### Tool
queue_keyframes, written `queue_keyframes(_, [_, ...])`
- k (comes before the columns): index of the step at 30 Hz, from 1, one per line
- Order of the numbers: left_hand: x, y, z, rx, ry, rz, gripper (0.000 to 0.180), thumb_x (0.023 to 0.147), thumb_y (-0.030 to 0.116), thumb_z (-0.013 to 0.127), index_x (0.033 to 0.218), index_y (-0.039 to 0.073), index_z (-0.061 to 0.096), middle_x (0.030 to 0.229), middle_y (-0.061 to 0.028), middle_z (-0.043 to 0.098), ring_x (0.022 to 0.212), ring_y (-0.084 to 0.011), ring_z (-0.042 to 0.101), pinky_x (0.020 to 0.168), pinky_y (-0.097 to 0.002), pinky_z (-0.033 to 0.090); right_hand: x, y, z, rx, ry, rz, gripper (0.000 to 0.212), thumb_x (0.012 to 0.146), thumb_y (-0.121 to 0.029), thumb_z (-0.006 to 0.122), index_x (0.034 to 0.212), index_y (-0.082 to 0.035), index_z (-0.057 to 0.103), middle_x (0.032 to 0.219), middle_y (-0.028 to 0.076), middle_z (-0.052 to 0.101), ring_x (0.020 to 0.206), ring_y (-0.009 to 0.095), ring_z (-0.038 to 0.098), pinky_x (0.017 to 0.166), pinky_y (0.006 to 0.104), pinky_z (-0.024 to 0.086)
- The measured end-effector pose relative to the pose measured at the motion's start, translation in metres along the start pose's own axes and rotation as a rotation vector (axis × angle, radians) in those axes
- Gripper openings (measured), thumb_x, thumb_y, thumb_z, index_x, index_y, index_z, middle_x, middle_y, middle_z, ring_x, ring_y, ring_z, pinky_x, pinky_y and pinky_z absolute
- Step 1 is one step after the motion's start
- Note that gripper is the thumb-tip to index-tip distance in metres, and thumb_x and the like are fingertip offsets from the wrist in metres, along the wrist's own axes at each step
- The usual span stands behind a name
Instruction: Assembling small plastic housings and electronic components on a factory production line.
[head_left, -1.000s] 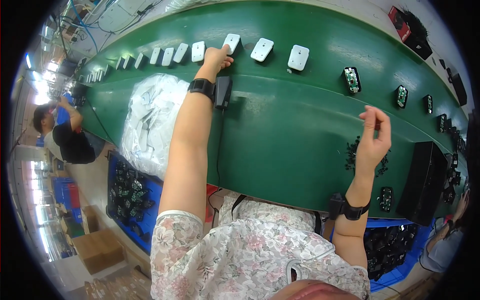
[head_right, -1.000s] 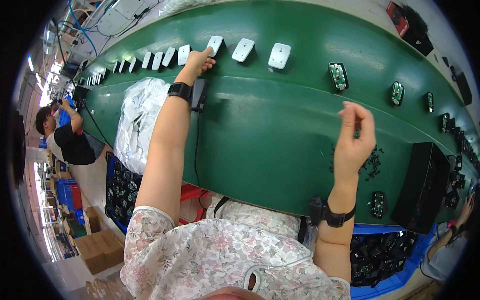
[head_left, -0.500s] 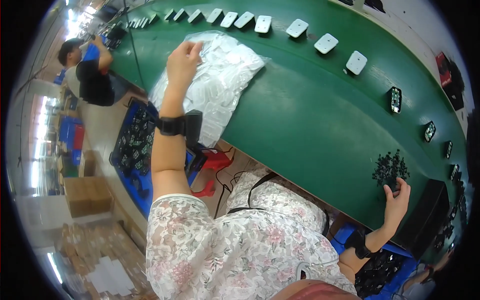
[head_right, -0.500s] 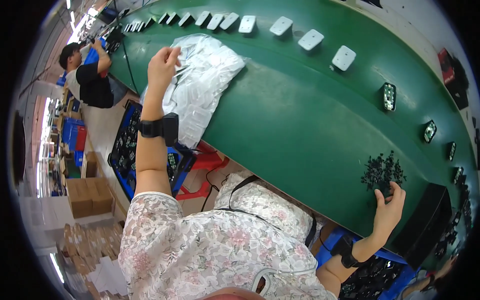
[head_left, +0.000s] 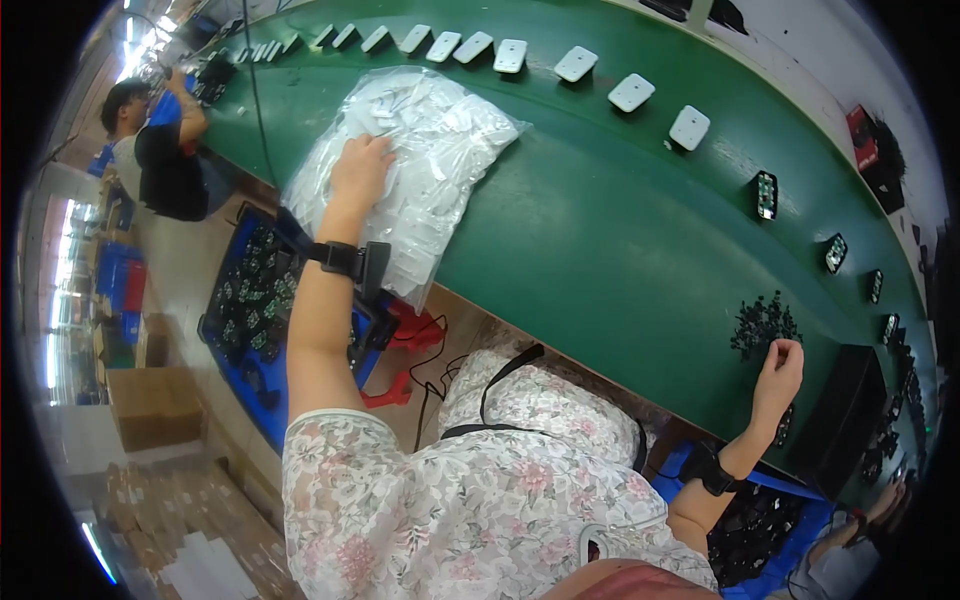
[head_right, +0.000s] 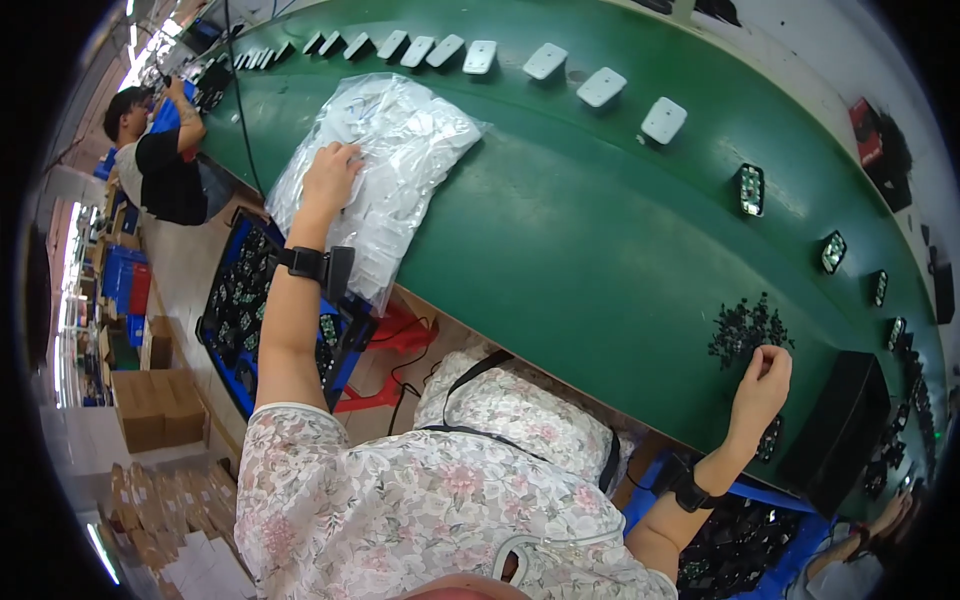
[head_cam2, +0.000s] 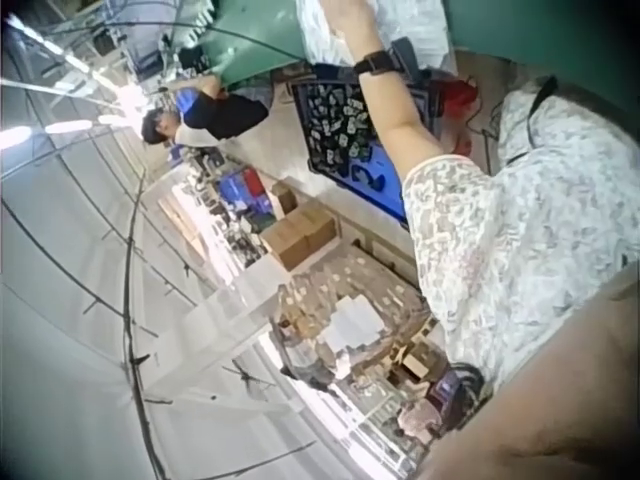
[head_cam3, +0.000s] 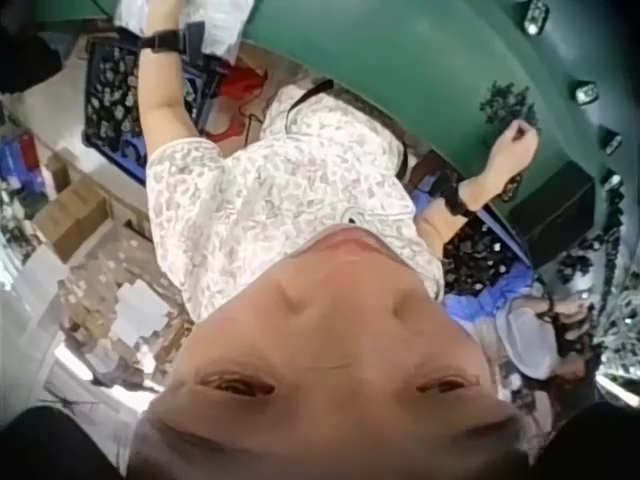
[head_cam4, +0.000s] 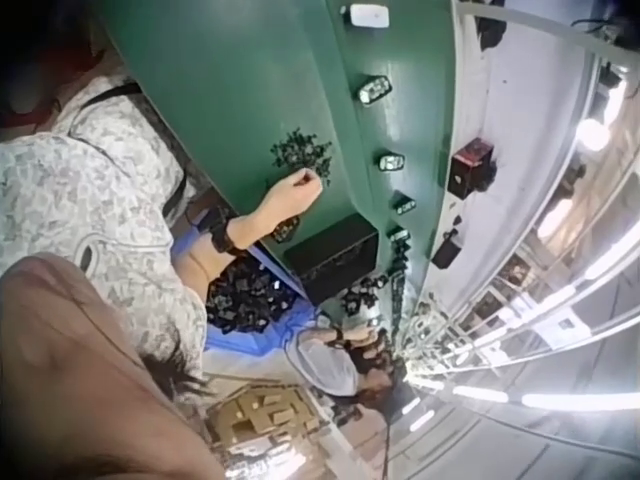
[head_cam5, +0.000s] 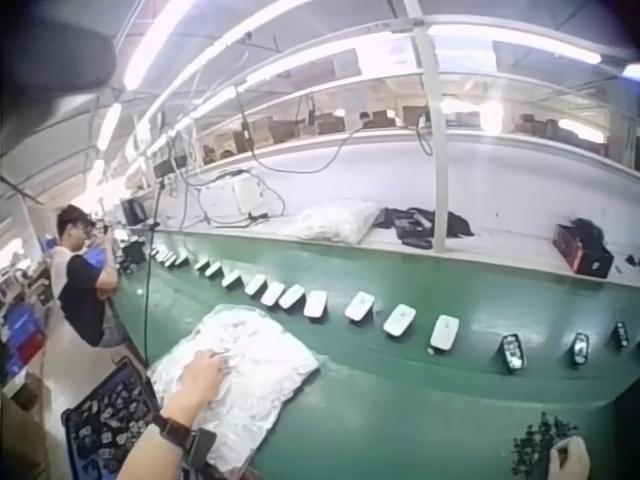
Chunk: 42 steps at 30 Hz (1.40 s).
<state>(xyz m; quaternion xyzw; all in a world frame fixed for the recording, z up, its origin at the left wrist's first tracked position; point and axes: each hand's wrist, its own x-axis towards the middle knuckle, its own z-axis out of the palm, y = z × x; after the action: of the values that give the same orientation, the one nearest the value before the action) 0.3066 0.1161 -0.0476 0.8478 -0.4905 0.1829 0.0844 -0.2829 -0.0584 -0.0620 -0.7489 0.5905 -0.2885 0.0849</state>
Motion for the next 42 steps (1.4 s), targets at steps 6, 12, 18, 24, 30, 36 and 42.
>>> queue_keyframes(6, [0.010, 0.006, -0.010, 0.053, 0.106, -0.086, 0.017, 0.089, 0.023, 0.056, 0.094, 0.008, 0.062, 0.089, -0.0090, 0.062, 0.082, -0.0288, 0.060, 0.069, -0.0386, 0.049, 0.002, 0.003, -0.002, 0.130, 0.041, 0.083, 0.008, 0.089, -0.004, 0.055, 0.095, 0.000, 0.054, 0.074, 0.009, 0.055, 0.064, 0.017, 0.053, 0.062, 0.0289, 0.045])
queue_keyframes(12, [0.013, 0.041, -0.043, -0.552, 0.191, -0.203, 0.016, 0.090, 0.008, 0.056, 0.103, 0.003, 0.063, 0.098, -0.0107, 0.065, 0.076, -0.0174, 0.065, 0.064, -0.0269, 0.050, 0.002, 0.017, -0.011, 0.028, 0.058, -0.064, 0.016, 0.088, -0.003, 0.056, 0.103, -0.001, 0.060, 0.086, 0.007, 0.058, 0.074, 0.015, 0.056, 0.067, 0.0262, 0.046])
queue_keyframes(18, [0.005, 0.158, -0.044, -1.079, 0.062, 0.111, 0.019, 0.084, 0.002, 0.062, 0.103, 0.003, 0.064, 0.104, -0.0092, 0.063, 0.086, -0.0181, 0.063, 0.071, -0.0272, 0.052, 0.016, -0.015, -0.017, -0.002, 0.084, -0.068, 0.012, 0.088, -0.004, 0.057, 0.099, 0.000, 0.061, 0.080, 0.007, 0.061, 0.071, 0.014, 0.058, 0.066, 0.0255, 0.046])
queue_keyframes(24, [0.002, 0.254, -0.021, -1.352, -0.129, 0.148, 0.042, 0.081, -0.005, 0.062, 0.121, 0.000, 0.051, 0.105, -0.0132, 0.055, 0.089, -0.0197, 0.060, 0.077, -0.0276, 0.052, 0.025, -0.043, -0.015, 0.407, 0.009, 0.147, 0.015, 0.089, -0.003, 0.056, 0.103, 0.000, 0.061, 0.079, 0.004, 0.061, 0.071, 0.009, 0.056, 0.064, 0.0226, 0.046])
queue_keyframes(30, [0.013, 0.321, -0.020, -1.658, -0.369, 0.052, 0.041, 0.081, -0.005, 0.063, 0.120, -0.002, 0.051, 0.097, -0.0088, 0.059, 0.082, -0.0132, 0.060, 0.073, -0.0249, 0.052, 0.051, -0.109, 0.009, 0.940, -0.171, 0.050, 0.019, 0.090, 0.000, 0.053, 0.108, 0.004, 0.060, 0.088, 0.008, 0.064, 0.078, 0.013, 0.061, 0.072, 0.0247, 0.050])
queue_keyframes(36, [0.009, 0.343, -0.022, -1.606, -0.544, -0.074, 0.019, 0.085, 0.007, 0.063, 0.102, -0.001, 0.059, 0.084, -0.0049, 0.063, 0.075, -0.0094, 0.059, 0.065, -0.0219, 0.048, 0.054, -0.112, 0.036, 1.161, -0.258, 0.149, 0.012, 0.089, -0.003, 0.058, 0.099, 0.003, 0.061, 0.085, 0.009, 0.064, 0.074, 0.012, 0.061, 0.067, 0.0225, 0.049])
queue_keyframes(42, [0.003, 0.333, -0.017, -1.583, -0.529, 0.086, 0.011, 0.089, 0.008, 0.058, 0.097, 0.000, 0.059, 0.081, -0.0045, 0.063, 0.071, -0.0119, 0.059, 0.062, -0.0268, 0.048, 0.050, -0.108, 0.038, 1.037, -0.240, 0.208, 0.008, 0.088, -0.007, 0.062, 0.091, -0.001, 0.059, 0.081, 0.003, 0.061, 0.069, 0.007, 0.056, 0.061, 0.0189, 0.044])
